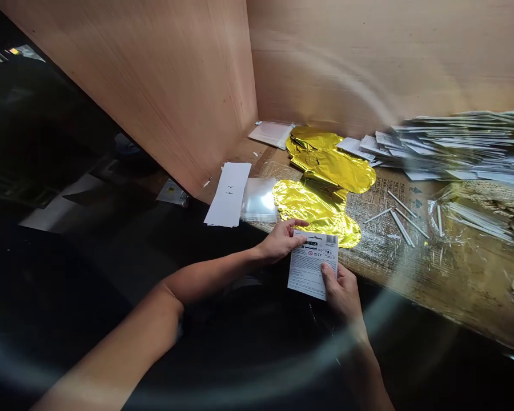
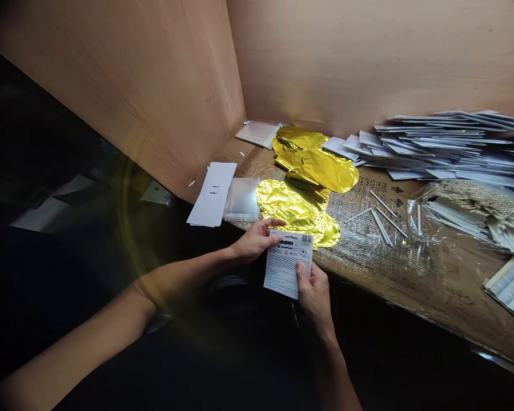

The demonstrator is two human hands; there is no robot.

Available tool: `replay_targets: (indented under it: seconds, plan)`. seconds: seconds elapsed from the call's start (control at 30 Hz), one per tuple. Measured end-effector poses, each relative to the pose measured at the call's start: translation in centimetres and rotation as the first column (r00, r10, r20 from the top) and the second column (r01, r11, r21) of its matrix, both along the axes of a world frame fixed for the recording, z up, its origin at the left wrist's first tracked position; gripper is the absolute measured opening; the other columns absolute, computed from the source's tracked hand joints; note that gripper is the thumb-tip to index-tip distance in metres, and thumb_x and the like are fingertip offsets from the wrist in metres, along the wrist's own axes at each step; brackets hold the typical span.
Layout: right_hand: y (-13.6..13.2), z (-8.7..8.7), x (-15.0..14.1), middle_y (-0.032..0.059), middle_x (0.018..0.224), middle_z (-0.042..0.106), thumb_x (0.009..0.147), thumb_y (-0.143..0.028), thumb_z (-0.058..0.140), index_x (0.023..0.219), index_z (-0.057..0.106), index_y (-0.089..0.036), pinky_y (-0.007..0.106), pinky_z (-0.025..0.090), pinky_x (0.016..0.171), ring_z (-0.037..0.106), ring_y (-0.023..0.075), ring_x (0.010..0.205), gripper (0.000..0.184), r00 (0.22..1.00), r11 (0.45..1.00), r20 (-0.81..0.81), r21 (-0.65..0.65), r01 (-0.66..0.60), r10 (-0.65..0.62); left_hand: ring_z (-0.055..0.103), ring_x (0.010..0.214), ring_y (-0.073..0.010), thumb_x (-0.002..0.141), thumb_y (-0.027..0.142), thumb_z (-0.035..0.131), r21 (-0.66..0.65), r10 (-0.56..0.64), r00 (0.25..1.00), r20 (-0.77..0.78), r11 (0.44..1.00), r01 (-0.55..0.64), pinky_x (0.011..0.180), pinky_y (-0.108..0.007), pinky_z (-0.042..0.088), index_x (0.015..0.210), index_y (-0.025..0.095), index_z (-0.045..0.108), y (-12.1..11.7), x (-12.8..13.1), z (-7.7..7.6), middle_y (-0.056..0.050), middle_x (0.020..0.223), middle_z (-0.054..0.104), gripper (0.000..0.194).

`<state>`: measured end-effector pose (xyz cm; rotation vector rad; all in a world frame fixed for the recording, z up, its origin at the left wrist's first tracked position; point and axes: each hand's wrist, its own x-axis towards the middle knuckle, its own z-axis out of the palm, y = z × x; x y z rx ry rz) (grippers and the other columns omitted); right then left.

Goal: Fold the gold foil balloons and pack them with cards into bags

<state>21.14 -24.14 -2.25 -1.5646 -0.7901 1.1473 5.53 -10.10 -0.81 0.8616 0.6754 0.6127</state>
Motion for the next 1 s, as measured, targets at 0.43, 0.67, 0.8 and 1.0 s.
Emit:
replay_targets:
  seconds: [0.43, 0.67, 0.8, 1.0]
  plan:
    - [-1.6, -1.1, -0.1, 0.004, 0.076, 0.077, 0.086, -0.062, 0.082, 0.098, 0.075, -0.021, 0.026, 0.046, 0.037, 0.059, 0.0149, 0.043, 0.043, 0.969, 0.995, -0.232, 0.033, 0.097, -0.087, 0.074, 0.079, -0.0201, 0.069, 0.042, 0.099, -0.225, 0.073, 0.991, 0.115, 0.973, -0.046, 0.081, -0.036, 0.06, 0.101, 0.01, 0.078, 0.5, 3.1, 0.2, -0.011, 0.092, 0.08, 0.05]
    - [-3.4, -3.8, -2.4, 0.003, 0.057, 0.069, 0.073, -0.061, 0.093, 0.077, 0.07, -0.015, 0.025, 0.053, 0.038, 0.063, 0.0155, 0.041, 0.052, 0.829, 0.928, -0.423, -0.095, 0.361, -0.366, 0.075, 0.087, -0.0233, 0.065, 0.048, 0.1, -0.223, 0.125, 0.98, 0.152, 0.971, -0.089, 0.087, -0.039, 0.06, 0.105, 0.01, 0.077, -3.2, 5.0, -1.5, -0.013, 0.1, 0.08, 0.06]
    - [-2.9, -3.5, -2.1, -0.0018, 0.058, 0.07, 0.075, -0.057, 0.094, 0.1, 0.068, -0.017, 0.023, 0.053, 0.039, 0.064, 0.0147, 0.041, 0.053, 0.807, 0.899, -0.426, -0.038, 0.436, -0.409, 0.071, 0.075, -0.0192, 0.07, 0.055, 0.095, -0.17, 0.013, 0.994, 0.11, 0.985, 0.006, 0.076, -0.036, 0.059, 0.104, 0.008, 0.076, -6.5, 4.7, -3.0, -0.013, 0.094, 0.077, 0.061]
    - [-3.3, -4.5, -1.9, -0.0018, 0.06, 0.071, 0.077, -0.054, 0.094, 0.104, 0.069, -0.017, 0.022, 0.056, 0.041, 0.067, 0.015, 0.044, 0.052, 0.797, 0.899, -0.448, -0.037, 0.436, -0.405, 0.067, 0.066, -0.0185, 0.084, 0.061, 0.079, 0.006, -0.234, 0.972, -0.035, 0.972, 0.234, 0.07, -0.037, 0.059, 0.108, 0.007, 0.072, -7.1, 3.4, -5.1, -0.009, 0.081, 0.072, 0.059]
